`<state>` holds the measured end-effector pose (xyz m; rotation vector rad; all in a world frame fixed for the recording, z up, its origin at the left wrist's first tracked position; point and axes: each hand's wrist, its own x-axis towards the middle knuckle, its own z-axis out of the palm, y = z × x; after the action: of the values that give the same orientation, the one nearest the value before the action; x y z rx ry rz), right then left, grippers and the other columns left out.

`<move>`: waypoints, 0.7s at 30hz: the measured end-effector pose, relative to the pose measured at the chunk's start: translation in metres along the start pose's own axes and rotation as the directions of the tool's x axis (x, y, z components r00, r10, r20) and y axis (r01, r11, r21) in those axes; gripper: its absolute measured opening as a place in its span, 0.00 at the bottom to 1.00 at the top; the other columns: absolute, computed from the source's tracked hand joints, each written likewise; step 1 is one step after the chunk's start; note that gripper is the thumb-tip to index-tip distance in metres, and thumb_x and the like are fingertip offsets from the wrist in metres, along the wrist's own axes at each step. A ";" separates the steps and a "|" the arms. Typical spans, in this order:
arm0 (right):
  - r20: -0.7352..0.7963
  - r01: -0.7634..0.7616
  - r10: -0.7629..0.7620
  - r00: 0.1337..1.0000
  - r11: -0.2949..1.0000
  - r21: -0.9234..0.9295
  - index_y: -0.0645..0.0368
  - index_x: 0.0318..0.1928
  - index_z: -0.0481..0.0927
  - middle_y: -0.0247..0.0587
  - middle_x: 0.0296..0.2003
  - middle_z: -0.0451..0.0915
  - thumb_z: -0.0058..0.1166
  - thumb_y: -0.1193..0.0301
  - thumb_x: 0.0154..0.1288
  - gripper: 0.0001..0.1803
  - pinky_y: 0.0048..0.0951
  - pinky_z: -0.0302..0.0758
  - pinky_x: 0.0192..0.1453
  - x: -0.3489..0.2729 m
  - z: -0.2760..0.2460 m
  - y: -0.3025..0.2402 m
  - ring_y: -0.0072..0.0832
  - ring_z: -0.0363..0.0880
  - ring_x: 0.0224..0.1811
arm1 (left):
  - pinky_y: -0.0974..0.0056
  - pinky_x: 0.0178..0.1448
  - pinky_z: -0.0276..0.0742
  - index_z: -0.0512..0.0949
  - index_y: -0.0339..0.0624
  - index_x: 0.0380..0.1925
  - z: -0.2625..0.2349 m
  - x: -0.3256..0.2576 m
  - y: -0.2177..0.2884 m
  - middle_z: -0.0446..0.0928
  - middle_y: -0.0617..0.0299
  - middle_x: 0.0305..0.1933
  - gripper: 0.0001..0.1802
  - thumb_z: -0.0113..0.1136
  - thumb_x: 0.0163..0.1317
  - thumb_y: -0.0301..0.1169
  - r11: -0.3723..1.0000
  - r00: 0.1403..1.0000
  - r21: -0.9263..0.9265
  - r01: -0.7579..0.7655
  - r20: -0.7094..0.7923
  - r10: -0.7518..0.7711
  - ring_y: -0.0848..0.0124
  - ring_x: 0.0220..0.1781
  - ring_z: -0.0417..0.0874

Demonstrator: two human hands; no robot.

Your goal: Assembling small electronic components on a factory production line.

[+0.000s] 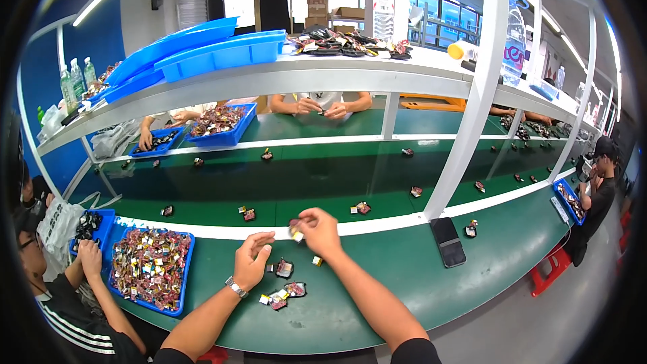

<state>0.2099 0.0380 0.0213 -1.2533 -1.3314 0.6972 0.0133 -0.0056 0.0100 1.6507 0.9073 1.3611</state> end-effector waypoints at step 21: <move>-0.220 -0.088 -0.075 0.972 0.759 -0.645 0.62 0.56 0.74 0.46 0.50 0.77 0.69 0.67 0.47 0.34 0.44 0.69 0.61 0.034 -0.144 0.083 0.45 0.73 0.55 | 0.67 0.48 0.81 0.78 0.34 0.50 -0.015 0.004 -0.008 0.85 0.55 0.45 0.14 0.55 0.66 0.28 0.966 0.946 0.202 0.161 0.247 -0.209 0.75 0.41 0.85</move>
<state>0.3744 0.0539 -0.0158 -1.8335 -1.4181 0.0469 -0.0009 0.0034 0.0062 1.7821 1.0186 0.9246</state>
